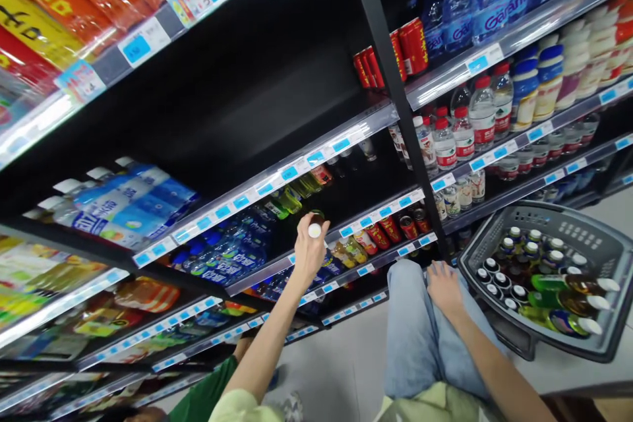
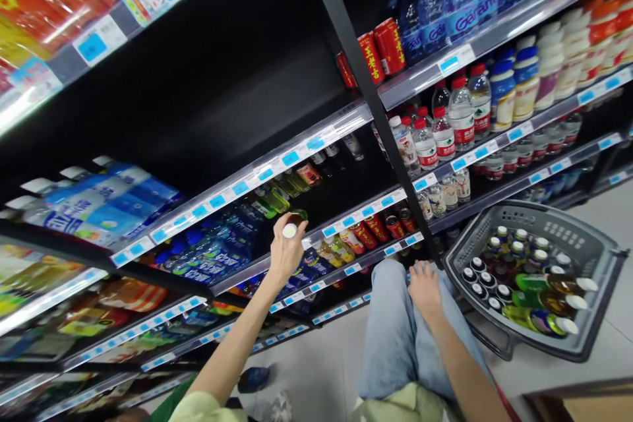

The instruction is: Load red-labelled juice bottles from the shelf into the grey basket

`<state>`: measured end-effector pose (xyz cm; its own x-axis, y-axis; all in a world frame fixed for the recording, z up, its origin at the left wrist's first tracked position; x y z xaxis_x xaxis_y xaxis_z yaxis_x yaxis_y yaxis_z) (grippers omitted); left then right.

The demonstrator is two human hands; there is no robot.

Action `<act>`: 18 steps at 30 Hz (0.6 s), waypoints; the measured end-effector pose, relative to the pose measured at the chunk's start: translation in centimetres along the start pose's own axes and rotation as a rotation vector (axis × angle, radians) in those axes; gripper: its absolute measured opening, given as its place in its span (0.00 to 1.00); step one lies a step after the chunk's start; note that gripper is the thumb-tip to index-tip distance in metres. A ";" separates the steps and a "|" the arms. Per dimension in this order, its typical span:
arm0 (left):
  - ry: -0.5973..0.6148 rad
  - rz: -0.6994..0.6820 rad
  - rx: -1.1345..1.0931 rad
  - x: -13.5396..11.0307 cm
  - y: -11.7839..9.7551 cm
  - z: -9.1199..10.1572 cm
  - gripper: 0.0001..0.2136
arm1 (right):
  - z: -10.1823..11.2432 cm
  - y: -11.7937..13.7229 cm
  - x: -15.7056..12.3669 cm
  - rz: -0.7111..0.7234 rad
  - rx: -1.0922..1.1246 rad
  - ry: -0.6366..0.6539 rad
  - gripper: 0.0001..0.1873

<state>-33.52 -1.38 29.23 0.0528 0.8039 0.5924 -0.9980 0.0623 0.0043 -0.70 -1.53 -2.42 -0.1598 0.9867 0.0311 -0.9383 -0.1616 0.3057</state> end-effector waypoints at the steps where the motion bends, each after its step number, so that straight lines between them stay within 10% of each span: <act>1: -0.010 -0.024 -0.073 -0.6 -1.3 -0.1 0.18 | 0.2 0.0 0.0 0.005 0.008 -0.013 0.29; 10: 0.038 -0.211 -0.478 -3.7 -13.3 -0.5 0.16 | 1.5 -0.9 0.2 -0.043 0.188 -0.123 0.30; 18: 0.421 -0.362 -0.556 -7.6 -21.6 -8.8 0.26 | 1.2 -1.6 0.1 -0.016 0.342 -0.182 0.37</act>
<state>-12.04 -3.63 17.54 0.4906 0.8266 0.2756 -0.7588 0.5608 -0.3313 1.16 -1.13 -1.76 -0.0594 0.9813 0.1830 -0.7792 -0.1602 0.6060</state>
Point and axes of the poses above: each hand's wrist, its own x-axis towards the middle knuckle, its own z-axis out of the back of the hand, y = z × x, the point moved 6 cm from there along x, towards the middle knuckle, and after that the axes turned 5 degrees about -y, right-handed, at the moved point
